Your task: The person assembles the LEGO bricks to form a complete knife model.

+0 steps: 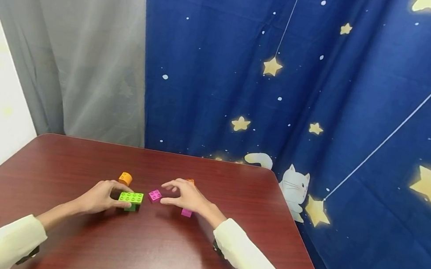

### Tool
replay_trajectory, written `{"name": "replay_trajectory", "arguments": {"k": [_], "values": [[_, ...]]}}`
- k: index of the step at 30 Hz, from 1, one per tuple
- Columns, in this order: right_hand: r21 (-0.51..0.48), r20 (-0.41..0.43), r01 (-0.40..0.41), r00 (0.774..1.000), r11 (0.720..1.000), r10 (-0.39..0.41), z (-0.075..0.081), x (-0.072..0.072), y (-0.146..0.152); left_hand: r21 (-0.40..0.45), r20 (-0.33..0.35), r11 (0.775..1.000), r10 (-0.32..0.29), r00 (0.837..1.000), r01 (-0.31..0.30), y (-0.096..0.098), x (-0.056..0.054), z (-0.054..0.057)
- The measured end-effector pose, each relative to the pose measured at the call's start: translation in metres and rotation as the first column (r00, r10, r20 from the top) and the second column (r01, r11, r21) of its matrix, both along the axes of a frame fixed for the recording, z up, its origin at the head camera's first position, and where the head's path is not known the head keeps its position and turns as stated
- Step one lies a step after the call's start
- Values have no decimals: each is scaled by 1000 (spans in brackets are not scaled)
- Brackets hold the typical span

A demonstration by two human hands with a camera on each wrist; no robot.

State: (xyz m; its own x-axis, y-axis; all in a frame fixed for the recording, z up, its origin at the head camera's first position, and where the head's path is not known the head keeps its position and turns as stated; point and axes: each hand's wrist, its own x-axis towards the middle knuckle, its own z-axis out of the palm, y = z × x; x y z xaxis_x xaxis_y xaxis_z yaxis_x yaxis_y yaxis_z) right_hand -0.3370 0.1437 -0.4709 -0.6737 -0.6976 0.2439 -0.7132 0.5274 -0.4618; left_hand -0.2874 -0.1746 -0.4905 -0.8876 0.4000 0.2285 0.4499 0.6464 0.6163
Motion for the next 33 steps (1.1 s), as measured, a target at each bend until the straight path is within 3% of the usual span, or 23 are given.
{"name": "replay_trajectory", "arguments": {"k": [7,13,33], "values": [[-44,5,-5,1000,999,5,0,-4,29,13,13,1000,2,1000,-2,0,-2,-2],[-3,5,15,1000,1000,-15,1,-4,45,18,18,1000,6,1000,-6,2,-4,-3],[42,54,-2,999,999,0,-15,2,67,21,61,999,40,997,-41,4,-4,-4]]}}
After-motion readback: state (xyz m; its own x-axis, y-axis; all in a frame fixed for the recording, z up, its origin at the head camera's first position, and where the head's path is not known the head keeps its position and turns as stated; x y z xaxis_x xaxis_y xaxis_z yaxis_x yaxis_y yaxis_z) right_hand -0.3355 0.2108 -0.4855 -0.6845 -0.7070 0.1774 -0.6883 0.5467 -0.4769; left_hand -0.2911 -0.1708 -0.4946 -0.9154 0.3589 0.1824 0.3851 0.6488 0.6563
